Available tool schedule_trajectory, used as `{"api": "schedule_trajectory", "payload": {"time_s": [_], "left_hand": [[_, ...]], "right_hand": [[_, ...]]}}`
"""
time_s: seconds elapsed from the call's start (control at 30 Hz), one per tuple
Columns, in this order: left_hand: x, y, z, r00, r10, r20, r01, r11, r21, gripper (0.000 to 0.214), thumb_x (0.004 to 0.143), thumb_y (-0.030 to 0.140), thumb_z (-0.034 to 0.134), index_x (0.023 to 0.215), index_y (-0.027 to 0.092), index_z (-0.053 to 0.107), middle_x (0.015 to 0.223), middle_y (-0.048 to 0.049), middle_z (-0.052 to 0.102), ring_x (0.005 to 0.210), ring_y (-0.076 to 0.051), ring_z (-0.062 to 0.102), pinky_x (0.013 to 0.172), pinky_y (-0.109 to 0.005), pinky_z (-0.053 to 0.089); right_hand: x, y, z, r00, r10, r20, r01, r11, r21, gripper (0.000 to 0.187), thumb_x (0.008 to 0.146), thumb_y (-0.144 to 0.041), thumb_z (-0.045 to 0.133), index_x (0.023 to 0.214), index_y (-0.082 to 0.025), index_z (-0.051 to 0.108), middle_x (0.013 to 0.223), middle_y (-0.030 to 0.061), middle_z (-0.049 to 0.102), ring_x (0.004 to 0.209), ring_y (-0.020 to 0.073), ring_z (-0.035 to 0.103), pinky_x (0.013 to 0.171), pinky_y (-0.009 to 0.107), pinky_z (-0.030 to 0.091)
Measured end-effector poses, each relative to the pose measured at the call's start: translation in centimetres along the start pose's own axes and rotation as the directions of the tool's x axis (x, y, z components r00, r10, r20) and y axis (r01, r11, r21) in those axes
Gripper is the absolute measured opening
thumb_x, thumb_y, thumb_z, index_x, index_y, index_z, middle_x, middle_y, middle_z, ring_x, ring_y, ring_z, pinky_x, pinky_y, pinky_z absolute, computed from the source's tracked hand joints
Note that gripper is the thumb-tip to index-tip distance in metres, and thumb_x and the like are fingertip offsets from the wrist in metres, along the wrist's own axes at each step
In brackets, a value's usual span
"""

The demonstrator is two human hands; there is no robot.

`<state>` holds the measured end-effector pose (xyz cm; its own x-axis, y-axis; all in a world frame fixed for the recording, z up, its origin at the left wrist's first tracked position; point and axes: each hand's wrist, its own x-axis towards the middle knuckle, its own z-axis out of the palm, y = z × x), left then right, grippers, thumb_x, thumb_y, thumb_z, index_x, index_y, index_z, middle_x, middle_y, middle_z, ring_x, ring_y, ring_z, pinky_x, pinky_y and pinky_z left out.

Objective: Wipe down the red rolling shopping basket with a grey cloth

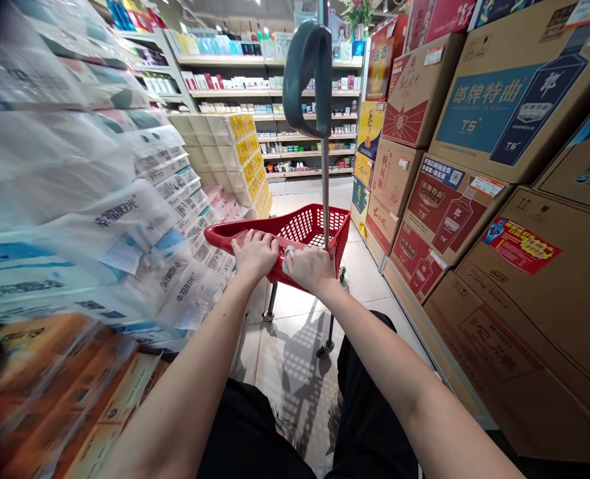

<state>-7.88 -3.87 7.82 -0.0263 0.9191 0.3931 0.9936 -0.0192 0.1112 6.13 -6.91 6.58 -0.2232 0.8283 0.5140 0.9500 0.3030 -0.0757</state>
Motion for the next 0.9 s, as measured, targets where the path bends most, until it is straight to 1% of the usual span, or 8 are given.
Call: {"api": "schedule_trajectory", "payload": {"time_s": [0.1, 0.2, 0.37, 0.5, 0.57, 0.67, 0.77, 0.9], "left_hand": [[0.0, 0.5, 0.0, 1.0, -0.007, 0.001, 0.007, 1.0, 0.001, 0.043, 0.09, 0.038, 0.023, 0.111, 0.025, 0.059, 0.13, -0.0079, 0.053, 0.133, -0.031, 0.028, 0.104, -0.064, 0.015], [-0.2, 0.9, -0.1, 1.0, 0.026, -0.014, -0.026, 1.0, 0.001, 0.045, 0.09, 0.042, 0.023, 0.111, 0.026, 0.059, 0.128, -0.0077, 0.054, 0.13, -0.031, 0.031, 0.104, -0.061, 0.016], [-0.5, 0.4, -1.1, 0.983, 0.184, 0.01, -0.183, 0.982, -0.04, 0.046, 0.092, 0.041, 0.02, 0.117, 0.03, 0.057, 0.125, -0.0017, 0.058, 0.12, -0.023, 0.041, 0.105, -0.042, 0.024], [0.4, -1.1, -1.5, 0.952, 0.302, 0.054, -0.298, 0.952, -0.071, 0.047, 0.093, 0.041, 0.019, 0.122, 0.03, 0.054, 0.126, 0.0004, 0.057, 0.116, -0.02, 0.044, 0.1, -0.035, 0.032], [1.0, -1.8, -1.4, 0.957, 0.274, 0.096, -0.27, 0.961, -0.054, 0.048, 0.092, 0.045, 0.018, 0.122, 0.031, 0.053, 0.124, -0.0004, 0.058, 0.113, -0.02, 0.048, 0.092, -0.033, 0.038], [1.5, -2.4, -0.8, 0.977, 0.149, 0.153, -0.154, 0.988, 0.021, 0.051, 0.092, 0.049, 0.015, 0.121, 0.031, 0.053, 0.115, -0.0031, 0.062, 0.103, -0.022, 0.057, 0.081, -0.033, 0.043], [1.3, -2.0, -0.3, 0.984, 0.108, 0.141, -0.119, 0.991, 0.067, 0.053, 0.092, 0.05, 0.012, 0.118, 0.03, 0.053, 0.107, -0.0045, 0.064, 0.098, -0.023, 0.06, 0.077, -0.034, 0.044], [0.6, -1.2, -0.1, 0.99, 0.077, 0.115, -0.087, 0.993, 0.085, 0.052, 0.092, 0.049, 0.012, 0.116, 0.028, 0.054, 0.104, -0.0058, 0.064, 0.094, -0.023, 0.062, 0.076, -0.034, 0.044]], "right_hand": [[0.3, 1.3, -0.2, 0.997, -0.069, 0.017, 0.069, 0.998, 0.01, 0.053, 0.093, -0.038, 0.024, 0.078, -0.014, 0.07, 0.076, 0.0101, 0.068, 0.068, 0.0179, 0.061, 0.06, 0.026, 0.036], [0.3, 3.1, -0.2, 0.992, -0.121, 0.028, 0.12, 0.992, 0.029, 0.054, 0.092, -0.039, 0.024, 0.075, -0.014, 0.069, 0.074, 0.0095, 0.068, 0.066, 0.0165, 0.059, 0.058, 0.025, 0.032], [0.6, 6.7, -0.2, 0.978, -0.194, 0.078, 0.191, 0.98, 0.047, 0.052, 0.091, -0.038, 0.026, 0.074, -0.013, 0.068, 0.074, 0.0084, 0.068, 0.066, 0.0144, 0.057, 0.057, 0.024, 0.029], [1.0, 9.8, -0.2, 0.97, -0.216, 0.108, 0.212, 0.976, 0.047, 0.05, 0.092, -0.036, 0.028, 0.072, -0.013, 0.067, 0.075, 0.0079, 0.068, 0.071, 0.0143, 0.058, 0.059, 0.024, 0.029], [1.2, 11.2, -0.1, 0.966, -0.227, 0.121, 0.222, 0.973, 0.057, 0.047, 0.092, -0.035, 0.029, 0.074, -0.013, 0.067, 0.077, 0.0073, 0.068, 0.073, 0.0141, 0.058, 0.061, 0.024, 0.03], [1.3, 12.8, 0.1, 0.966, -0.235, 0.108, 0.228, 0.971, 0.07, 0.046, 0.093, -0.034, 0.028, 0.078, -0.013, 0.066, 0.082, 0.0067, 0.067, 0.076, 0.0145, 0.057, 0.066, 0.024, 0.032], [0.6, 12.6, 0.3, 0.986, -0.167, 0.023, 0.166, 0.985, 0.044, 0.044, 0.093, -0.034, 0.028, 0.085, -0.015, 0.066, 0.089, 0.0075, 0.066, 0.083, 0.0171, 0.055, 0.072, 0.026, 0.034], [-1.5, 9.1, 0.7, 0.989, -0.008, -0.145, 0.008, 1.0, -0.002, 0.042, 0.093, -0.036, 0.029, 0.1, -0.012, 0.063, 0.103, 0.0141, 0.061, 0.1, 0.0256, 0.049, 0.086, 0.035, 0.034]]}}
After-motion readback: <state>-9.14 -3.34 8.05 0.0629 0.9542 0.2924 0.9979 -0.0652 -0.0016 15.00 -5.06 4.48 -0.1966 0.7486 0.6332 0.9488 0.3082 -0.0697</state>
